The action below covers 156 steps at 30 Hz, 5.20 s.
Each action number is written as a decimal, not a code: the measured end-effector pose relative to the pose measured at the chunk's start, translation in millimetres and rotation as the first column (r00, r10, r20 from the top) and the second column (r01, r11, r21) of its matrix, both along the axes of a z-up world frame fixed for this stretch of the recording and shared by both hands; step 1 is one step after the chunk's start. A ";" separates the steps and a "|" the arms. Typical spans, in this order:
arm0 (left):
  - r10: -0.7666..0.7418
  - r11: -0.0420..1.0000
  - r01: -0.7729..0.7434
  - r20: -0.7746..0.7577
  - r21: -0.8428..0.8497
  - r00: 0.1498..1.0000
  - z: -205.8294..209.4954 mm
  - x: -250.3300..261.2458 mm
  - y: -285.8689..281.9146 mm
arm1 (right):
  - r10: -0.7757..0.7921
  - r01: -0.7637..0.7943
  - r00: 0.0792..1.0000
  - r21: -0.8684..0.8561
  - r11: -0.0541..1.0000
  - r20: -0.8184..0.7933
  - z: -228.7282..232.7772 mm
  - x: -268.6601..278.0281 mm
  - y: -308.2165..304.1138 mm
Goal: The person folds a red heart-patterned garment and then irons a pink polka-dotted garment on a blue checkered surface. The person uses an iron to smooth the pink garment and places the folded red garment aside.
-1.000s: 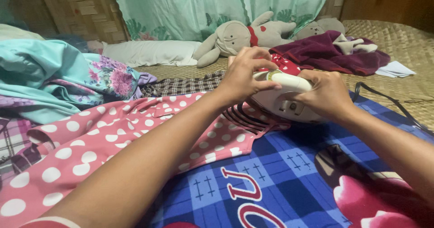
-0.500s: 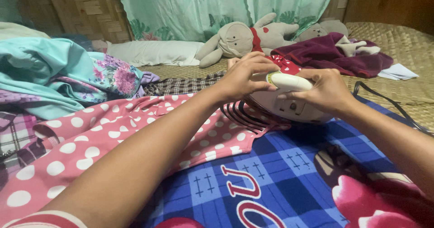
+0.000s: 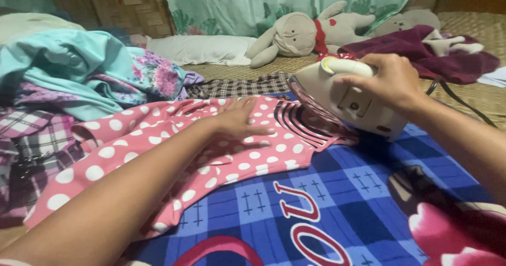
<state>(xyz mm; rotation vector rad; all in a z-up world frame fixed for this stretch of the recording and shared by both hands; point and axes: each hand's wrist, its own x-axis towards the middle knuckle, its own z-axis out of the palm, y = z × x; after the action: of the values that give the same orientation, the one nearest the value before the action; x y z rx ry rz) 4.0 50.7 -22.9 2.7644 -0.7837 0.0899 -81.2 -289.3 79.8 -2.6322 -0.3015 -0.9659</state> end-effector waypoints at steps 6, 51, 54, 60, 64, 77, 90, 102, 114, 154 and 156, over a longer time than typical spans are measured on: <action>0.214 0.968 -0.187 -0.161 0.166 0.963 -39.5 -8.8 42.6 | 0.121 -0.119 0.986 0.022 0.993 -0.116 1.5 31.4 46.7; 0.209 0.976 -0.203 -0.073 0.081 0.975 -64.2 -4.3 49.9 | 0.323 -0.089 0.657 0.356 0.930 -0.681 -25.4 90.8 65.5; 0.201 0.977 -0.195 -0.073 0.082 0.977 -64.2 -2.8 49.2 | 0.292 -0.071 0.650 0.327 0.942 -0.701 -23.9 79.4 58.0; 0.206 0.976 -0.198 -0.092 0.090 0.974 -61.6 -7.6 49.3 | 0.314 -0.013 0.665 0.409 0.912 -0.678 -30.0 99.4 63.2; 0.212 0.975 -0.205 -0.090 0.088 0.973 -58.8 -10.3 47.3 | 0.354 -0.025 0.679 0.461 0.887 -0.644 -34.6 133.5 68.7; 0.208 0.976 -0.202 -0.068 0.082 0.976 -60.0 -10.7 47.1 | 0.375 0.025 0.579 0.476 0.879 -0.724 -32.8 116.0 51.9; 0.219 0.973 -0.212 -0.072 0.088 0.973 -59.5 -12.7 48.3 | 0.411 -0.163 0.681 0.422 0.892 -0.606 -30.0 120.3 100.2; 0.211 0.974 -0.201 -0.092 0.104 0.973 -60.9 -5.9 46.3 | 0.074 0.002 0.828 0.136 0.991 -0.555 -34.8 73.0 59.7; 0.210 0.975 -0.203 -0.075 0.094 0.975 -62.1 -6.8 47.9 | 0.185 -0.233 0.871 -0.051 0.971 -0.455 -42.8 92.6 53.1; 0.223 0.960 -0.192 -0.141 0.205 0.965 -48.1 -18.1 43.2 | 0.036 -0.118 0.972 -0.346 0.931 -0.234 -44.6 143.5 112.8; 0.190 0.958 -0.147 -0.164 0.245 0.968 -40.8 -17.0 45.0 | 0.138 -0.218 0.954 -0.303 0.928 -0.265 -43.7 145.9 113.1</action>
<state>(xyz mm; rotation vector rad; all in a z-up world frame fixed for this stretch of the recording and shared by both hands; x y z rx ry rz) -13.0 95.7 -63.7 2.9984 -0.5379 -0.2395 64.7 -176.3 36.1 -2.9173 -0.6840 -0.5688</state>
